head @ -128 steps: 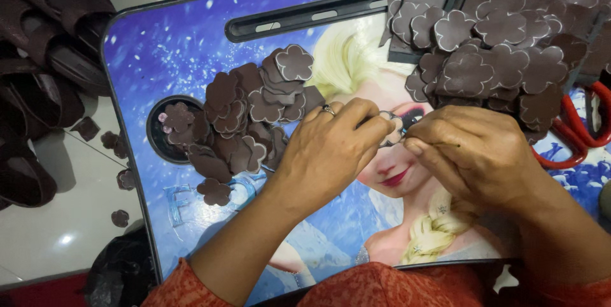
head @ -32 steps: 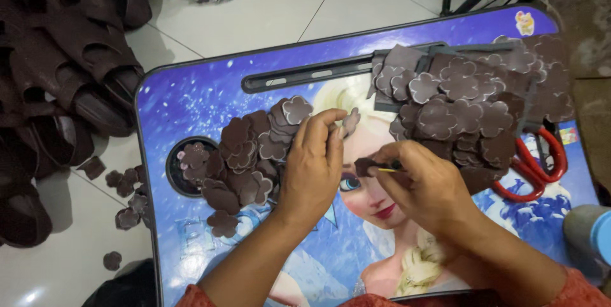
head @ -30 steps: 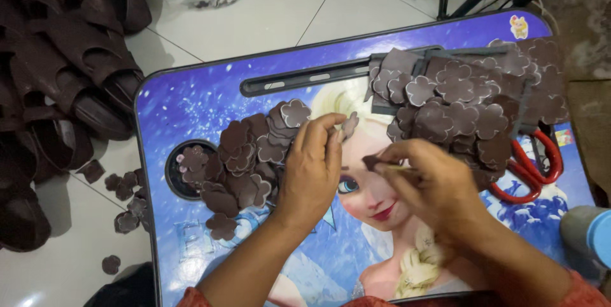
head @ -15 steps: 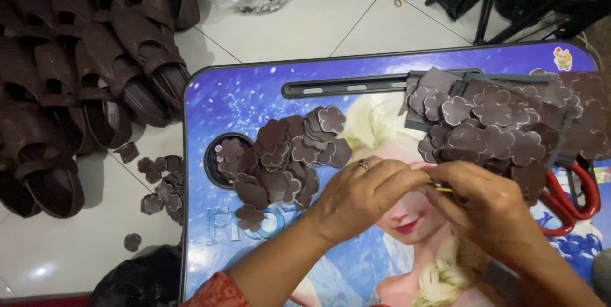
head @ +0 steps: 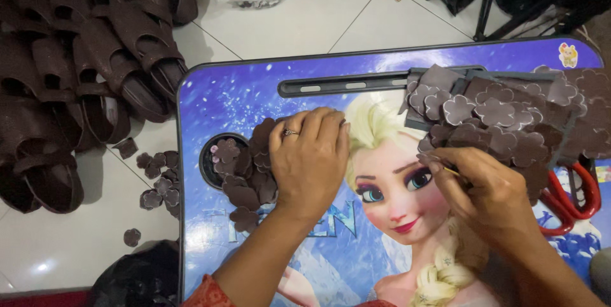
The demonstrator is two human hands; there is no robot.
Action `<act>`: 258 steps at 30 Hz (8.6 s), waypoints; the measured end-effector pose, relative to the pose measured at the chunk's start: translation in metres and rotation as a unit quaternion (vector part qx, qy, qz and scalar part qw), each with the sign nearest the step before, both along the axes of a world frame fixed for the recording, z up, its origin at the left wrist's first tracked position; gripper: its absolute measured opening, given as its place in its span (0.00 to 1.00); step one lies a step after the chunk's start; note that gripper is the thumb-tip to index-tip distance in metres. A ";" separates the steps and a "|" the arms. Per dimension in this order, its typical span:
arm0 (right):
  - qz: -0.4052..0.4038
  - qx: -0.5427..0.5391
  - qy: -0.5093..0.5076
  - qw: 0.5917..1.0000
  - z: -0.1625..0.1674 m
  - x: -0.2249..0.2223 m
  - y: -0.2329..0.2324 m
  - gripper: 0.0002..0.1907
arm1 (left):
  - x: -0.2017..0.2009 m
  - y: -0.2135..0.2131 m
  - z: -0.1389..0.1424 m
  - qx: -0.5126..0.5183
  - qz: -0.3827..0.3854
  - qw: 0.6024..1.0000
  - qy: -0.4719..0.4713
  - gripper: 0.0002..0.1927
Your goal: The person stacks brown flower-shaped fabric cutouts on a work board and uses a thin stick to press and shape the centers, forming layered flower appliqués one at a time. Finished flowers are set aside while new cutout pieces are picked from piles on the board.
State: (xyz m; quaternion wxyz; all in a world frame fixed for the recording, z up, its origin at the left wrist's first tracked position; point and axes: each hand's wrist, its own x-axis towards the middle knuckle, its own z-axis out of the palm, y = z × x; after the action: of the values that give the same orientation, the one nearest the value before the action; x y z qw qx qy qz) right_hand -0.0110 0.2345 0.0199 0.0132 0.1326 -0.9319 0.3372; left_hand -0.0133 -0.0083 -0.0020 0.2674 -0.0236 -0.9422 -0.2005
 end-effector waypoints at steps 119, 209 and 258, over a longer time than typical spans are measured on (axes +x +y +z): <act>0.021 0.070 -0.021 0.997 0.012 -0.002 -0.028 0.08 | -0.003 0.015 -0.010 0.158 -0.270 0.936 -0.161 0.11; 0.171 -0.011 0.131 0.976 0.007 0.003 -0.024 0.08 | 0.060 0.060 -0.007 -0.264 -0.228 0.930 -0.116 0.18; 0.234 -0.024 0.113 0.965 0.011 0.000 -0.019 0.11 | 0.065 0.060 -0.007 -0.295 -0.213 0.926 -0.105 0.16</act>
State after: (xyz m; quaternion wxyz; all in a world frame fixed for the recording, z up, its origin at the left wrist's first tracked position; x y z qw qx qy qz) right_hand -0.0110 0.2153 0.0307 0.0423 0.3844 -0.8590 0.3356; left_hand 0.0522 0.0520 -0.0093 0.0987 -0.2800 -0.9543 0.0329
